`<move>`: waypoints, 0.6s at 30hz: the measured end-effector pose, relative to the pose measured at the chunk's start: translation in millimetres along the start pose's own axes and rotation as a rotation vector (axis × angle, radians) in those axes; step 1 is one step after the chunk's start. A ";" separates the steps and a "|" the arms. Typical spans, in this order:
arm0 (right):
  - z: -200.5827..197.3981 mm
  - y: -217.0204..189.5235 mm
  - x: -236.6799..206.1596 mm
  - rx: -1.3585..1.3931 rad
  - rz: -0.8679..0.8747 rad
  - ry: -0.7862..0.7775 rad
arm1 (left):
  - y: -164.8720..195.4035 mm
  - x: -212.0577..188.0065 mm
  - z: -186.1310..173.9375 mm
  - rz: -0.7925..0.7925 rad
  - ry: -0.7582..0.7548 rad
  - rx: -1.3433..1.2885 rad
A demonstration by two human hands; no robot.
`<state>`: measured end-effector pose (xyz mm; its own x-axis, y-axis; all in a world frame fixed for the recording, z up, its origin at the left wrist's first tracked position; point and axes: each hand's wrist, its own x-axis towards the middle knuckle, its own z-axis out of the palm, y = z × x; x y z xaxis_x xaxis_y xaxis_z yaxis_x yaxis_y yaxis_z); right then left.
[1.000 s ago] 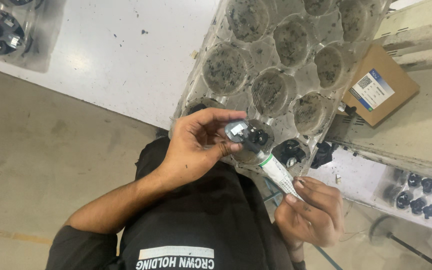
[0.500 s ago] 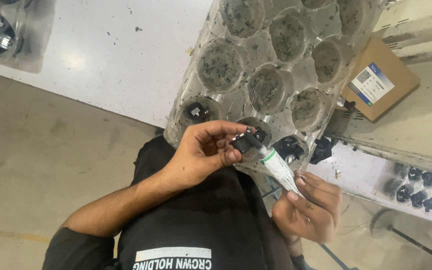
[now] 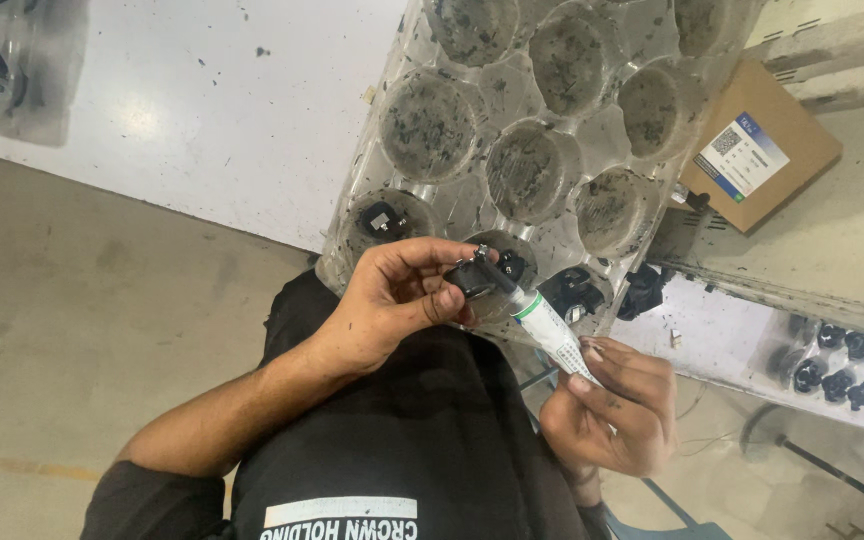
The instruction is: The person sits at a workbench applying adhesive from a tube onto black plastic plug components held in blister trays. They pick each component, squeeze adhesive onto it, place it back in the tray, and periodically reposition the trays; at the end they wipe the adhesive tube with a cloth.
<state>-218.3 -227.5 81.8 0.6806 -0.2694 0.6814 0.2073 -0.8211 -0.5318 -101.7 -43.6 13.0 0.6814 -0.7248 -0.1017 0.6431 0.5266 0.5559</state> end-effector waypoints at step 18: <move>-5.2 7.3 -10.9 0.052 0.256 0.210 | 56.6 -3.4 -11.5 0.237 0.300 0.777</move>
<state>-227.9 -233.2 73.1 0.5564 -0.5662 0.6081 0.0878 -0.6877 -0.7207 -63.7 -6.2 35.3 0.9012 -0.4286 -0.0647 0.1263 0.1169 0.9851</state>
